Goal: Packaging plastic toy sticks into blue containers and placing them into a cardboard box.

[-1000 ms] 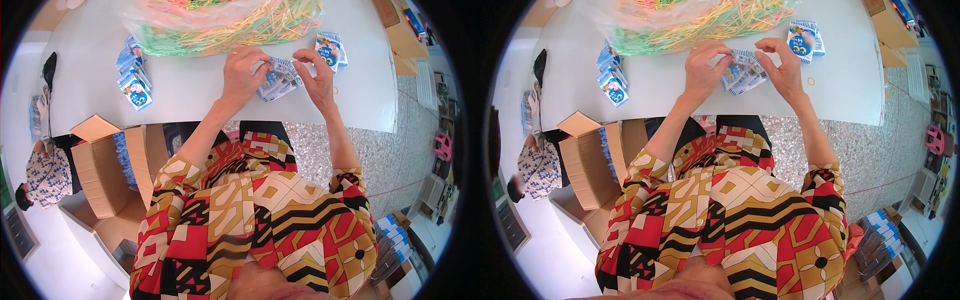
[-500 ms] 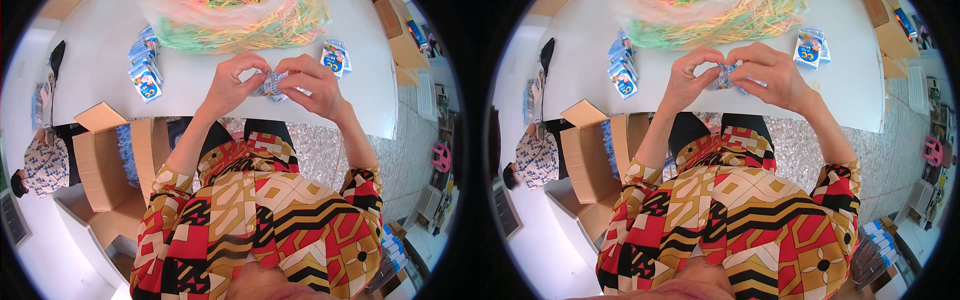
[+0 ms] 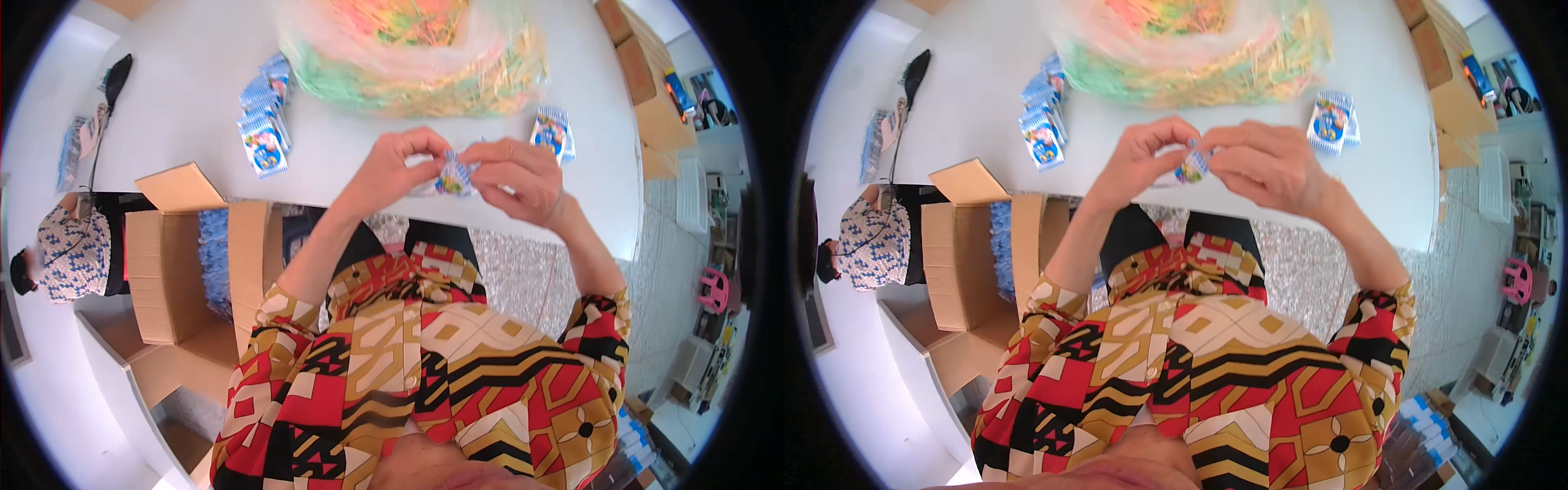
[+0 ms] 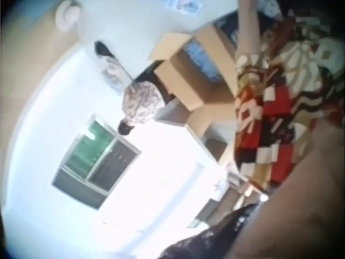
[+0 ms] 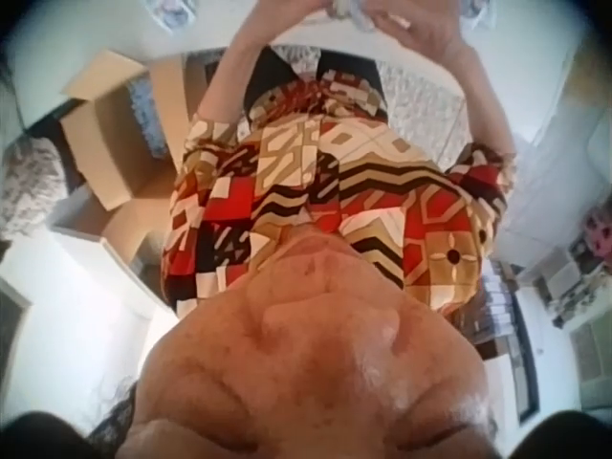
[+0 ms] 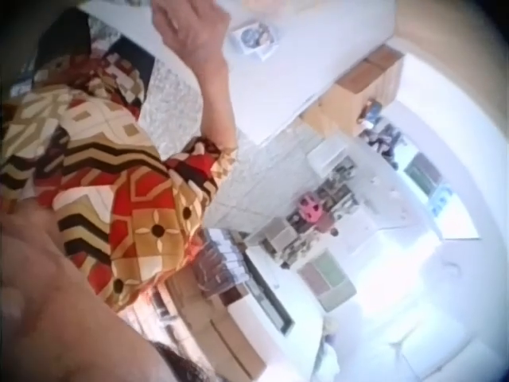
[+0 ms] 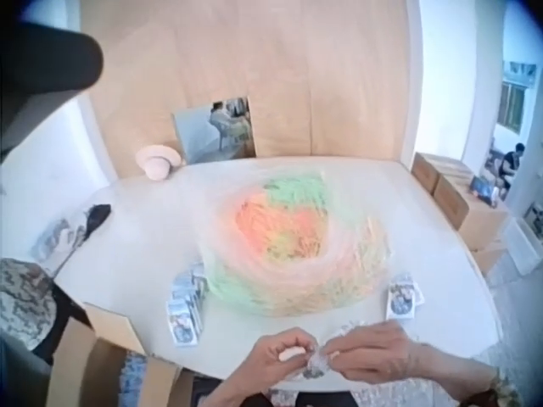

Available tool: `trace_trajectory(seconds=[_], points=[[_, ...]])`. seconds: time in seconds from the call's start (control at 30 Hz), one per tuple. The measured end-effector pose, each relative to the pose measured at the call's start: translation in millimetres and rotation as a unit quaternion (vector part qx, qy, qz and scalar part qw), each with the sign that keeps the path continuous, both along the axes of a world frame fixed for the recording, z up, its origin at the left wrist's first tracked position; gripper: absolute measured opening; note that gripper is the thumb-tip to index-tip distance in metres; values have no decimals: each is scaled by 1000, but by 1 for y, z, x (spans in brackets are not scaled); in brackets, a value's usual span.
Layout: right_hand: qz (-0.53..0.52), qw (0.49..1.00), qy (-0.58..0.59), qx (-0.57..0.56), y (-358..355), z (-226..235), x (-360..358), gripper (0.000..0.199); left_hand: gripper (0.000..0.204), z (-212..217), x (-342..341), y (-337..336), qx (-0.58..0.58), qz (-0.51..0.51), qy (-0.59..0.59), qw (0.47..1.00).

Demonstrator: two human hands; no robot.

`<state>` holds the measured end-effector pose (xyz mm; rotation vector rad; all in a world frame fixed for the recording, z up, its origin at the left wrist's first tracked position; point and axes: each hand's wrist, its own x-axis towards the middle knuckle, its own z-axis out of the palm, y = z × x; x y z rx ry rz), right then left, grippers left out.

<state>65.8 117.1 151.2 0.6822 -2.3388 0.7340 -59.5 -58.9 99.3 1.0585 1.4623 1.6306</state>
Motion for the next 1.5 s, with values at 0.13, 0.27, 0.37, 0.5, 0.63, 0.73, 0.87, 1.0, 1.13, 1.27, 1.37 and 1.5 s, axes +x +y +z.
trace_trajectory(seconds=[0.13, 0.27, 0.37, 0.5, 0.63, 0.73, 0.87, 1.0, 1.13, 1.27, 1.37, 1.5], points=[[4, 997, -35, -64, -8, -4, 1, 18, 13, -8, 4, -1, 22, -48, -110, 993], [-3, 999, -2, -49, -19, -3, 0, 20, 13, -7, 10, -4, 44, -53, -163, 984], [17, 999, 29, -27, -22, -2, -1, 23, 12, -1, 12, -11, 16, -40, -166, 985], [27, 999, 8, -20, -23, 1, -1, 23, 11, 1, 10, -15, 8, -44, -163, 986], [32, 990, -141, 0, -23, 17, -4, 21, 12, 2, 6, -12, 1, -42, -150, 988], [30, 983, -178, 9, -18, 18, -12, 20, 14, 9, 2, -11, 6, -37, -167, 985], [41, 974, -219, 46, -13, 21, -13, 16, 13, 3, -2, -12, -24, -34, -85, 996], [25, 973, -230, -2, -10, 19, -9, 13, 26, 17, 11, -8, 3, -49, -154, 987], [5, 968, -251, -21, -11, 15, -9, 12, 38, 2, 22, -7, 52, -79, -69, 993], [-7, 970, -242, -11, -16, 3, -11, 12, 36, -9, 22, -6, -37, 3, 70, 997], [3, 967, -253, -10, -15, 4, -13, 12, 32, -15, 22, -4, -67, 14, 78, 995], [-13, 964, -265, 7, -17, 4, -17, 8, 26, -17, 26, -2, -62, 45, 104, 992]])
